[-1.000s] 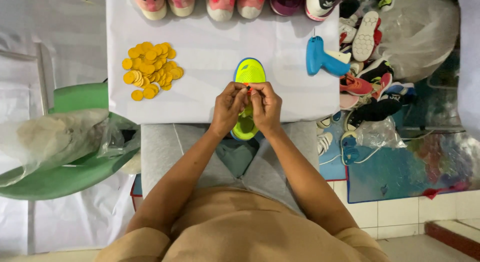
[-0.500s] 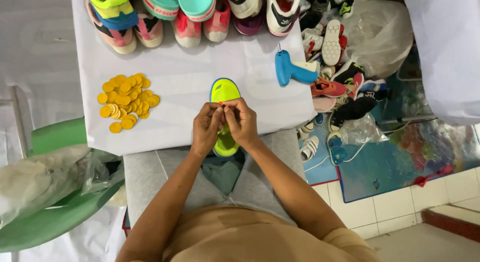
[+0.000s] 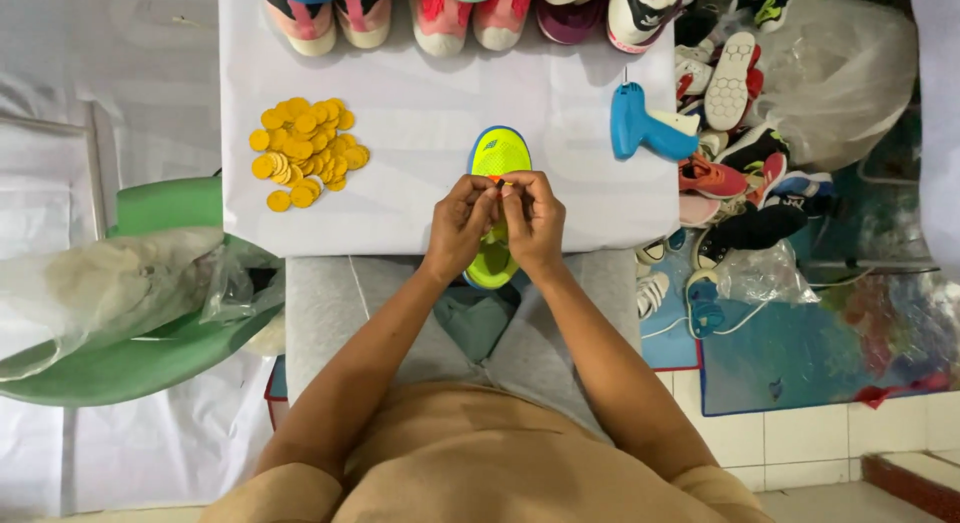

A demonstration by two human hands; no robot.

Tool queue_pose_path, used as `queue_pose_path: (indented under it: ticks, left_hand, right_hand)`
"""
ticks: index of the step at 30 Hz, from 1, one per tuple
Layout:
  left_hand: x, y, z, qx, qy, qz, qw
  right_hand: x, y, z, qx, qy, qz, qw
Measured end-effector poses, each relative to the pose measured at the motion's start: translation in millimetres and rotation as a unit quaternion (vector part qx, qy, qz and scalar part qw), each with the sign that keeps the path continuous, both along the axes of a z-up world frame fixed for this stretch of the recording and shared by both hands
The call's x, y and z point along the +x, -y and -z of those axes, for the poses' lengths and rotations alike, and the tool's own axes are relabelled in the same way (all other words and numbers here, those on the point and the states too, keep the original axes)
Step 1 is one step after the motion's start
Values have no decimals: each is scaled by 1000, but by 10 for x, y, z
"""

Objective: The person takes a piece of white tissue paper from a plastic bag and crumples it into a ball. They then stuff the paper into the toe box of a neon yellow and blue sneaker to maintain its shape. The person adjusts the paper inside the shoe and then picks up a needle and thread from the table.

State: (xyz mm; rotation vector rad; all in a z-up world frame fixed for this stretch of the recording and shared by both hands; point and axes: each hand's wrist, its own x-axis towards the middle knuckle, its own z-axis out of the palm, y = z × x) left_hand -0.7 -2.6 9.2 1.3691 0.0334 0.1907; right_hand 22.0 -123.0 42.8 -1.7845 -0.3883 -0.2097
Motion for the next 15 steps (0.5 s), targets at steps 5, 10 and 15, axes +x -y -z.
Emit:
queue_pose_path:
  ticks: [5, 10, 15]
  left_hand:
    - [11, -13, 31, -2, 6, 6, 1000]
    - [15, -32, 38, -48, -14, 2, 999]
    - [-61, -227, 66, -142, -65, -40, 987]
  right_hand:
    - [1, -16, -22, 4, 4, -3, 1000]
    - [8, 1, -108, 41, 5, 0, 999]
    - [39, 261, -22, 42, -47, 32, 998]
